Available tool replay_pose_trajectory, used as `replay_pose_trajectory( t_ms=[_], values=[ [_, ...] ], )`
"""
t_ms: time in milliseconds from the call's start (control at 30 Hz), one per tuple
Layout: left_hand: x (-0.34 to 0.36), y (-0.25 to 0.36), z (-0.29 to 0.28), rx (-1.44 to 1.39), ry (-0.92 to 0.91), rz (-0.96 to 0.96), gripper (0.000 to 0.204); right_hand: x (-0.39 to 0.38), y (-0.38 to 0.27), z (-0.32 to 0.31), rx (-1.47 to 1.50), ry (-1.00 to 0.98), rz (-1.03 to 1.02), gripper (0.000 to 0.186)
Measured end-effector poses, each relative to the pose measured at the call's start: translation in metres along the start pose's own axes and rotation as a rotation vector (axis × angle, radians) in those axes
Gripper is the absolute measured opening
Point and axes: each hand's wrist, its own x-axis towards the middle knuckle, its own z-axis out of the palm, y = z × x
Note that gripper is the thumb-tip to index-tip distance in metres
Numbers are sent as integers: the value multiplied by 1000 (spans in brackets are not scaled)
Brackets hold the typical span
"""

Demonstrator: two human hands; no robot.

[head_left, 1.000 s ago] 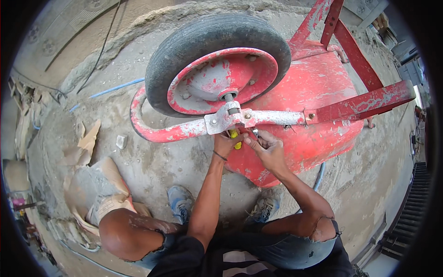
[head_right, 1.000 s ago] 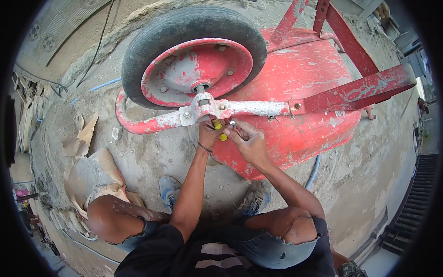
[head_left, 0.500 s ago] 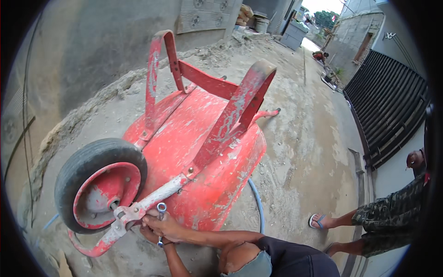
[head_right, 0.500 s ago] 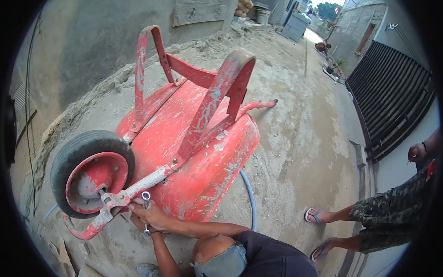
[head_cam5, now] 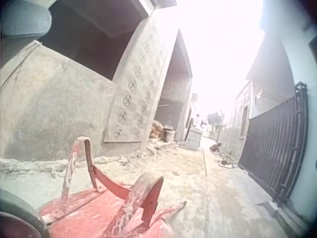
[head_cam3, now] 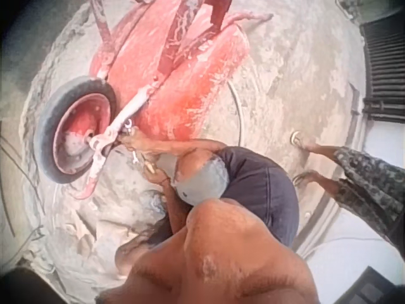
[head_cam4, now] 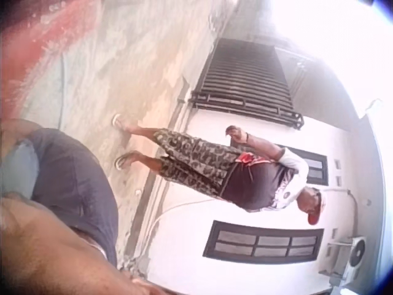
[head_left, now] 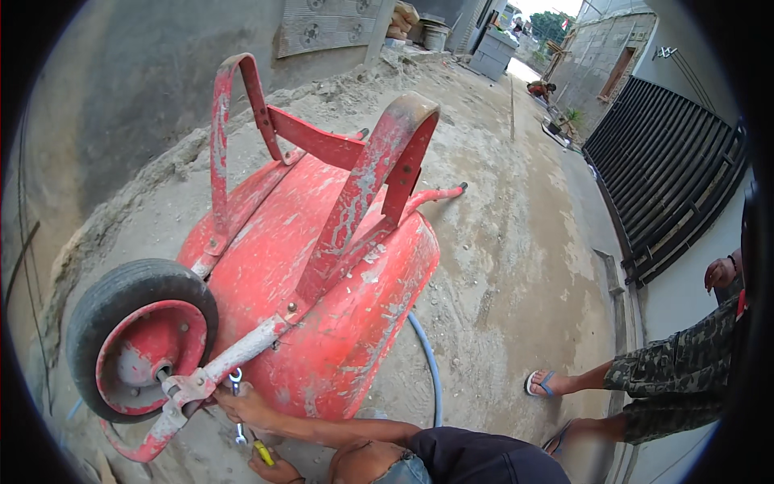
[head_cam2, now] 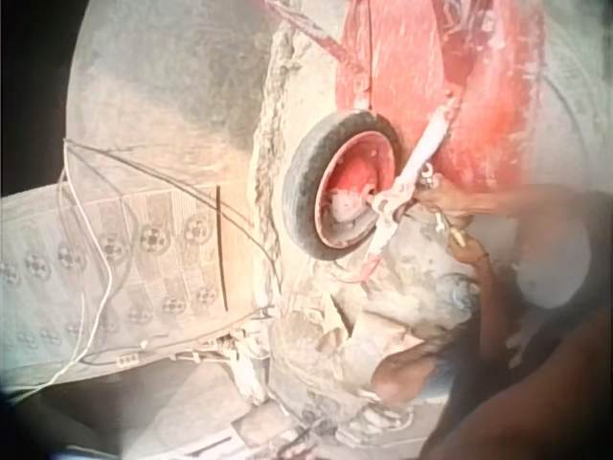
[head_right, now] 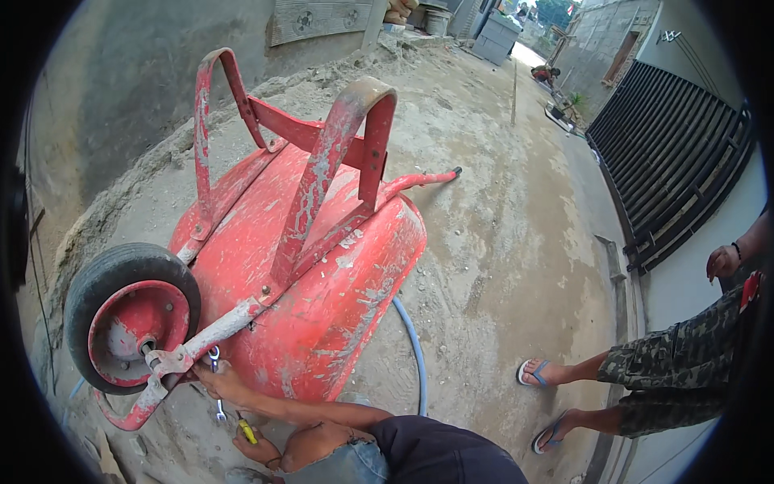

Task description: The person uses a wrench and a screwdriver to loosen and remove a bolt and axle from a wheelbarrow, then pulls the wheel free from the frame.

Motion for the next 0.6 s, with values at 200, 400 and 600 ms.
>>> replay_pose_trajectory(
  t_ms=[200,400,600],
  values=[
    [-30,14,3,265,-78,-220,39,-21,-28,-17,178,87,85,9],
    [-31,12,1,303,-1,-246,39,-21,-33,-11,287,6,172,9],
    [-1,12,-2,211,204,-306,42,-23,-24,-22,233,79,278,7]
  ],
)
